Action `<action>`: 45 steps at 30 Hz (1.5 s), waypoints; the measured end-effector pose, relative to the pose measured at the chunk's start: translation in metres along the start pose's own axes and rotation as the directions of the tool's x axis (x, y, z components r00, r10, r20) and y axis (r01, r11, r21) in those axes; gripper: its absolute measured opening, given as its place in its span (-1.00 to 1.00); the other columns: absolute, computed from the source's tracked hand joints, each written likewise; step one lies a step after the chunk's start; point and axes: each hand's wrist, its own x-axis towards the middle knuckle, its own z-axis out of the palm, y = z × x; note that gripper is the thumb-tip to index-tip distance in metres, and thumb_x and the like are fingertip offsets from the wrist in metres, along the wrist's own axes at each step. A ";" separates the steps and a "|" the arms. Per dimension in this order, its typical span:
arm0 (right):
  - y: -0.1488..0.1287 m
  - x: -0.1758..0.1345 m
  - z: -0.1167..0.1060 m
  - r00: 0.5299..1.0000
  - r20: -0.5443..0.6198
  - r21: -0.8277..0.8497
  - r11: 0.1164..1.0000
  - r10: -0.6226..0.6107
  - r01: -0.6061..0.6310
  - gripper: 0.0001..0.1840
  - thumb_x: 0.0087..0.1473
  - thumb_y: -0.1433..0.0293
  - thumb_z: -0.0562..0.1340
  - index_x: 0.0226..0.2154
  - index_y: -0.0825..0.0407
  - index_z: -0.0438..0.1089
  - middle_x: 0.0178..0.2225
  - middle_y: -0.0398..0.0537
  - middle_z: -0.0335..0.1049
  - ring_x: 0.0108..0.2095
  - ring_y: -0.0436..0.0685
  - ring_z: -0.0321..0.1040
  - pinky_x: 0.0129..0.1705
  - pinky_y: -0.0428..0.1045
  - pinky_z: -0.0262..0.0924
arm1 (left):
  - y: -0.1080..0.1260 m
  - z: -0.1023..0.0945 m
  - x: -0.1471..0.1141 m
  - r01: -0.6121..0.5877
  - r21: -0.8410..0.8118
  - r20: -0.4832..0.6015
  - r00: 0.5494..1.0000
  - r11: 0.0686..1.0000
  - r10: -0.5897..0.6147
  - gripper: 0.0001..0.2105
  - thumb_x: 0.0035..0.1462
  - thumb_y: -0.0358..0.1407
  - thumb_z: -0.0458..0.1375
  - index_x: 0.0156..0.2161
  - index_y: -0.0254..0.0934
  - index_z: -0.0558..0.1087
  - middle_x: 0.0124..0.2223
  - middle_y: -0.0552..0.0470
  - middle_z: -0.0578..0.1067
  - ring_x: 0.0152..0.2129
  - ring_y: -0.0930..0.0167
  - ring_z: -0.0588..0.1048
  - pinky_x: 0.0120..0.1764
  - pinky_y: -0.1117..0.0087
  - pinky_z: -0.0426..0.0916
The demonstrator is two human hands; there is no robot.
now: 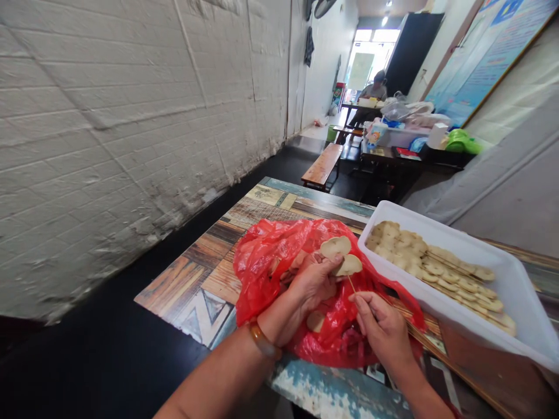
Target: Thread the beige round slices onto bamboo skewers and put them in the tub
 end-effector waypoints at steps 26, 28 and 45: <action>-0.003 -0.002 0.006 0.999 -0.012 0.100 0.994 0.044 -0.042 -0.65 0.19 0.15 0.03 -0.36 0.02 0.38 -0.68 -0.25 0.17 -0.65 0.03 0.20 -0.56 -0.08 0.14 | -0.009 0.003 -0.006 0.011 -0.025 0.111 0.994 1.000 -0.008 -0.72 -0.12 -0.18 0.31 -0.38 -0.40 0.49 -0.42 -0.06 0.53 -0.48 0.35 0.51 -0.31 0.36 0.38; -0.002 -0.003 0.006 0.999 -0.013 0.109 0.993 0.048 -0.047 -0.65 0.19 0.14 0.03 -0.36 0.02 0.38 -0.69 -0.26 0.16 -0.66 0.03 0.20 -0.57 -0.09 0.13 | -0.009 0.005 -0.007 -0.006 -0.018 0.110 0.994 1.000 0.008 -0.73 -0.12 -0.18 0.31 -0.41 -0.39 0.49 -0.43 -0.06 0.52 -0.47 0.35 0.51 -0.29 0.35 0.39; 0.003 0.000 0.007 0.998 -0.039 0.108 0.993 0.050 -0.045 -0.64 0.19 0.14 0.04 -0.38 0.03 0.39 -0.71 -0.26 0.17 -0.66 0.02 0.20 -0.56 -0.09 0.11 | -0.022 0.007 -0.010 -0.015 0.076 0.119 0.993 0.997 0.006 -0.64 -0.13 -0.08 0.29 -0.43 -0.42 0.48 -0.47 -0.09 0.48 -0.49 0.37 0.45 -0.29 0.35 0.32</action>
